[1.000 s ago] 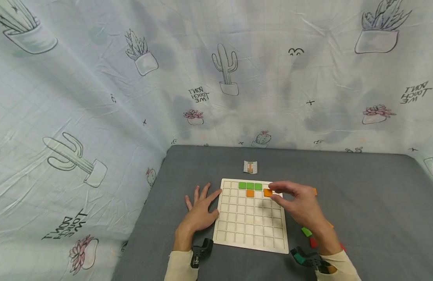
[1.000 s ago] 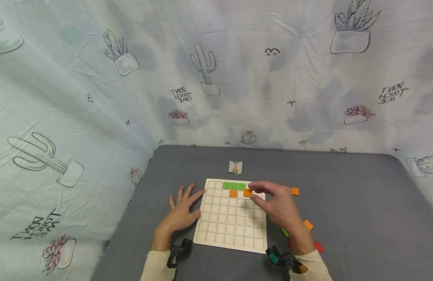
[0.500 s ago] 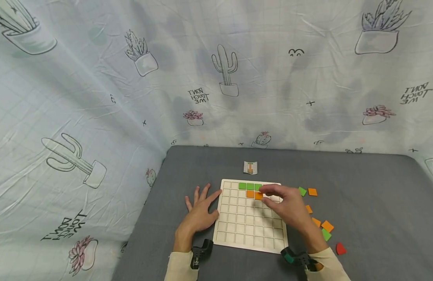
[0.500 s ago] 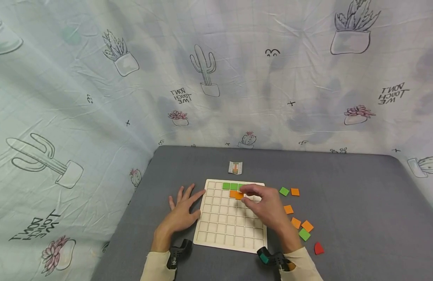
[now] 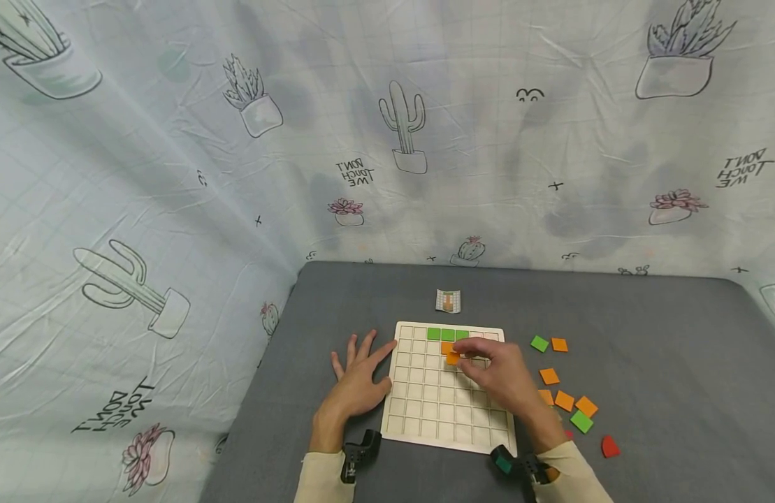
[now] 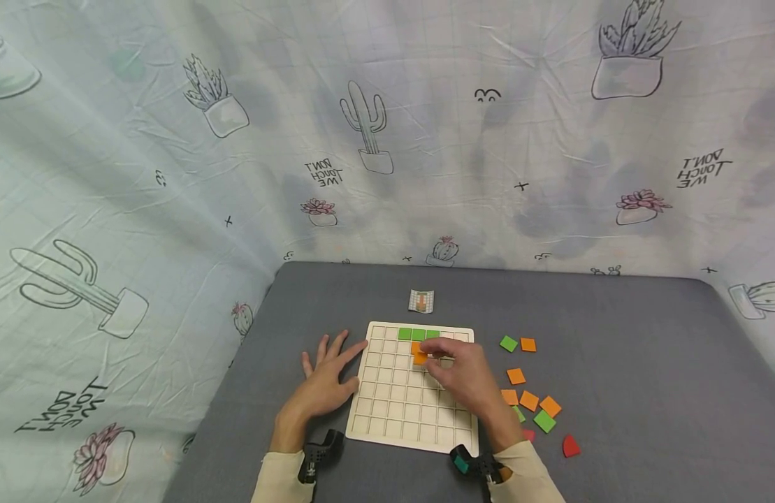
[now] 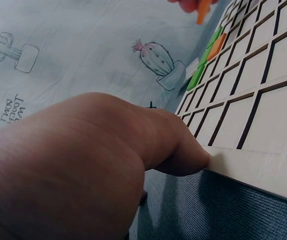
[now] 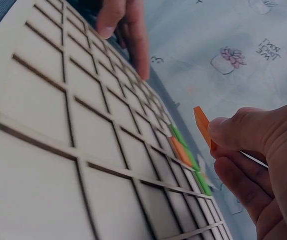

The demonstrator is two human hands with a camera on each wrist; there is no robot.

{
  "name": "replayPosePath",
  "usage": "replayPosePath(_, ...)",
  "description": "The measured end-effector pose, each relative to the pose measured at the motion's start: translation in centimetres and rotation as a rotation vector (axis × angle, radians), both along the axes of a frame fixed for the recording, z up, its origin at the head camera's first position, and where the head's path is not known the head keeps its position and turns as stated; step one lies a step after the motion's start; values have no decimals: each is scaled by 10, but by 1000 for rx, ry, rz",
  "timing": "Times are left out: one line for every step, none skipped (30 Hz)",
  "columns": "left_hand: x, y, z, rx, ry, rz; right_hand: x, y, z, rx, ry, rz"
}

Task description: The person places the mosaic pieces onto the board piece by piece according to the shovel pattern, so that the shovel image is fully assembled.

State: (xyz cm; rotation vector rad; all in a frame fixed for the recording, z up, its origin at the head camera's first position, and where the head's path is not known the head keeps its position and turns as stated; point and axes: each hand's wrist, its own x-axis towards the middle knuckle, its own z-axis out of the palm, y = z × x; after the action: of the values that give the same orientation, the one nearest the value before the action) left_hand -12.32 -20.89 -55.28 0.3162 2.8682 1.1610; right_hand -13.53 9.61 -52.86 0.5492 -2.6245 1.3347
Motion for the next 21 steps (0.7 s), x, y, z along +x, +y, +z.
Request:
replayPosePath(1,0,2,7,-3,-1,0,-1,-1,11,-8,-2)
replayPosePath(0,0,2,-1,-3,1,0,-3,-2,18,-15,-5)
replayPosePath(1,1,3,-1,-5,2,0,-4,-3,22,-17,-5)
replayPosePath(1,1,4,-5,-18,5,0,-5,-5,29,-14,-6)
replayPosePath(2,1,6,-12,-31,8,0,-6,-6,35,-11,-8)
replayPosePath(2,2,7,-17,-40,10,0,-7,-7,38,-5,-9)
replayPosePath(2,2,7,-27,-45,12,-1,-7,-8,38,7,-6)
replayPosePath(3,2,9,-27,-45,9,-1,-8,-10,40,19,-4)
replayPosePath(3,3,11,-25,-52,6,-1,-9,-11,44,34,0)
replayPosePath(4,3,13,-23,-58,4,-2,-9,-12,52,53,5)
replayPosePath(4,3,15,-23,-61,1,-2,-10,-13,60,73,10)
replayPosePath(4,3,14,-13,-43,-4,-2,-11,-14,65,94,17)
replayPosePath(4,3,16,-11,-45,-7,-2,-11,-14,75,113,23)
replayPosePath(5,3,18,-14,-55,-9,-2,-12,-15,88,127,27)
replayPosePath(4,3,16,-22,-56,-3,-2,-13,-15,103,142,30)
replayPosePath(4,3,17,-30,-62,-1,-2,-14,-16,116,150,32)
replayPosePath(4,3,17,-35,-64,-1,-2,-15,-16,124,149,31)
replayPosePath(4,3,17,-38,-65,0,-1,-16,-16,133,146,28)
replayPosePath(4,3,20,-51,-86,2,-1,-17,-16,146,145,23)
replayPosePath(4,3,20,-55,-90,2,-1,-18,-16,151,146,20)
replayPosePath(4,3,20,-58,-88,3,0,-19,-16,155,150,17)
